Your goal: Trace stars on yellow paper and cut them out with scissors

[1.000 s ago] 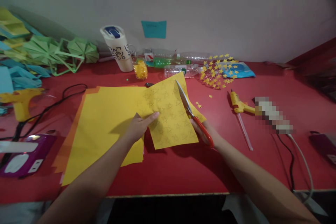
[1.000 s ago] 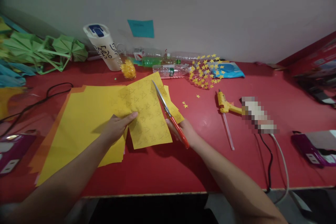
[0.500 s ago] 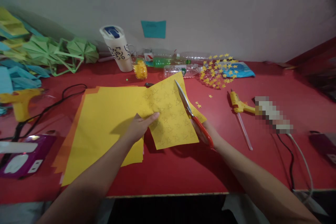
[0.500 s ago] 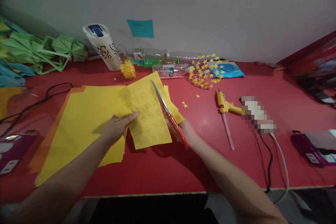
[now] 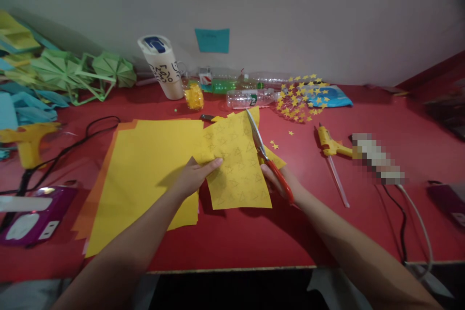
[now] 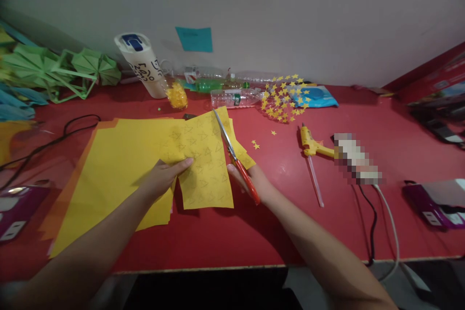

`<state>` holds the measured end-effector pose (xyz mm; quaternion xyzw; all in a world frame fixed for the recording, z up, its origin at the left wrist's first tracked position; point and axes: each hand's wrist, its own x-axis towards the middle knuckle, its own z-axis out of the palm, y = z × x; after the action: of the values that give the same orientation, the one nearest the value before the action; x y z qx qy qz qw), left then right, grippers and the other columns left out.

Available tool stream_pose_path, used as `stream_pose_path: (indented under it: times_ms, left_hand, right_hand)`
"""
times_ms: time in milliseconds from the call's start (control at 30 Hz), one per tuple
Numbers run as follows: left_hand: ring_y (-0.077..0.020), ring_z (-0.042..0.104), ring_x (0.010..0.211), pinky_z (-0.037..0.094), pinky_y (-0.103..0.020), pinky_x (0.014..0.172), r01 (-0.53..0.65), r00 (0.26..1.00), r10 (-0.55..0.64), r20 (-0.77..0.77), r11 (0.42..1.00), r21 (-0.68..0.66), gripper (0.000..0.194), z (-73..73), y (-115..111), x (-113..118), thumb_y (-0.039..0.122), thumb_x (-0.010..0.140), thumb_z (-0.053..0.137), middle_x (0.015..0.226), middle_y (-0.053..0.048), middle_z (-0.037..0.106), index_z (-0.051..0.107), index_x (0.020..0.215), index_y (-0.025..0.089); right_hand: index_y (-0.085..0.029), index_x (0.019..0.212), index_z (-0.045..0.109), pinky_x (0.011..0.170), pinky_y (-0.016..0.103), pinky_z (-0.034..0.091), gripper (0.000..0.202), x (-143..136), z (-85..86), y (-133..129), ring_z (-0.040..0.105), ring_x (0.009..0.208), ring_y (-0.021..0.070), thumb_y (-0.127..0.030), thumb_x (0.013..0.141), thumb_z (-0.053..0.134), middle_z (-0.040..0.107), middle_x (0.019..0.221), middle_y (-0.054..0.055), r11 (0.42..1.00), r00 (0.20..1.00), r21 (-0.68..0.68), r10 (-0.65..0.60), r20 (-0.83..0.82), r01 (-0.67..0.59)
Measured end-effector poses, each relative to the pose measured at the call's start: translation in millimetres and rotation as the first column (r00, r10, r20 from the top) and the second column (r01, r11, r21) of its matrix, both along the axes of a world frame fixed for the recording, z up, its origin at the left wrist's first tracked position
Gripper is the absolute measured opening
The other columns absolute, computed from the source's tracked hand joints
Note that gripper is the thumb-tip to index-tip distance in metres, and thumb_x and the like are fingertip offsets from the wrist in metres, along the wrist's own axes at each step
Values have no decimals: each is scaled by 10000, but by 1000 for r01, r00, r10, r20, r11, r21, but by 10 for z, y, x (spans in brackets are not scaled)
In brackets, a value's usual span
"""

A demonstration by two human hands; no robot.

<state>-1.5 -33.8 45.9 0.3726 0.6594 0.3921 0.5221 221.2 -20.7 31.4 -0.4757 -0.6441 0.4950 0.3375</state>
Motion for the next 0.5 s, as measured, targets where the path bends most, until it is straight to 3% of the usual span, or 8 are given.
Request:
stream_pose_path:
  times_ms: [133, 300, 500]
  left_hand:
    - [-342, 693, 1033, 506, -504, 980, -12, 1000, 11, -21, 998, -58, 263, -25, 4, -11, 492, 642, 784, 978, -80, 778, 757, 764, 260]
    - [-333, 701, 1009, 523, -489, 950, -4, 1000, 4, 13, 1000, -1, 259, -67, 23, -28, 463, 641, 791, 989, -78, 777, 753, 798, 259]
    - [-339, 704, 989, 551, -465, 873, -10, 1000, 10, 25, 999, -33, 482, -180, 93, -76, 517, 577, 814, 1058, -124, 761, 713, 923, 197]
  right_hand:
    - [-253, 574, 425, 331, 278, 296, 472, -8, 24, 12, 367, 342, 113, -627, 819, 577, 385, 424, -34, 992, 1000, -129, 13, -13, -15]
    - [-261, 556, 377, 305, 270, 234, 543, -40, 118, 0, 324, 300, 99, -727, 768, 556, 343, 387, -46, 986, 1000, -165, 10, -18, -13]
    - [-262, 539, 390, 301, 260, 253, 558, -53, 112, -12, 334, 287, 101, -742, 775, 549, 335, 339, -58, 983, 1000, -184, -7, -6, 6]
